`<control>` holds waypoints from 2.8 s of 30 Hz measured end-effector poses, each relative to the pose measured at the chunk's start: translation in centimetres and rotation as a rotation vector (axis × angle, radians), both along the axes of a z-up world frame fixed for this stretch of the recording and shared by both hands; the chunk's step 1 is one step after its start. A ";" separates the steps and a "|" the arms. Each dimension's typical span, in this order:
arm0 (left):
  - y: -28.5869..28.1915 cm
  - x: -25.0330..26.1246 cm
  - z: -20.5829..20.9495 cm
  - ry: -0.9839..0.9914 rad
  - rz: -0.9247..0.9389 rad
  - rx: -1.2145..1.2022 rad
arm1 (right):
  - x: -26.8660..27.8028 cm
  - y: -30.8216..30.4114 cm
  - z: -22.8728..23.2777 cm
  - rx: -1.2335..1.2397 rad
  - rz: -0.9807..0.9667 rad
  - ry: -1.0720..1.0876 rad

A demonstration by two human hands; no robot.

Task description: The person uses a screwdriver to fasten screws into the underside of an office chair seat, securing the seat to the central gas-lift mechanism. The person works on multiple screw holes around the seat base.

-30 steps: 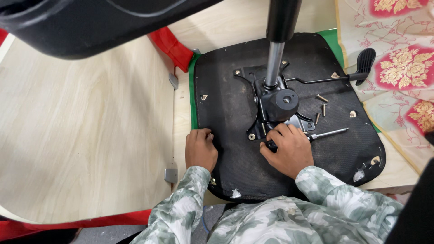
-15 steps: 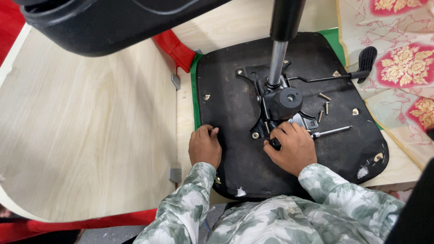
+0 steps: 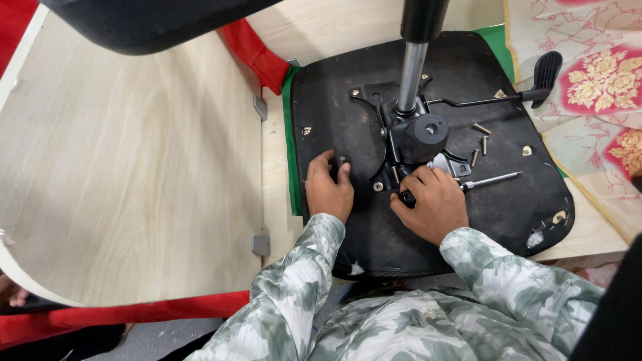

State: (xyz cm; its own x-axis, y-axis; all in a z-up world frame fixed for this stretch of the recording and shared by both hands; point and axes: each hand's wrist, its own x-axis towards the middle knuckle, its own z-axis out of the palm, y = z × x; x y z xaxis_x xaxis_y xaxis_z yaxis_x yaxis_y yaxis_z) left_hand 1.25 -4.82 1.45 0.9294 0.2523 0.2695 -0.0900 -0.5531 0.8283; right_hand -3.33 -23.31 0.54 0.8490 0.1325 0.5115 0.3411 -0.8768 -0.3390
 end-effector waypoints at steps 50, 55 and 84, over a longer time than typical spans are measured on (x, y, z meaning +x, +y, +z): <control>6.6 9.5 -5.1 -0.071 -0.091 0.073 | 19.3 12.4 10.0 1.055 0.387 0.197; 6.9 11.0 -6.3 -0.093 -0.068 0.260 | 18.8 14.2 8.9 0.757 0.269 0.152; 0.9 7.4 0.5 -0.419 -0.308 0.150 | 7.3 9.5 11.8 0.552 0.227 -0.419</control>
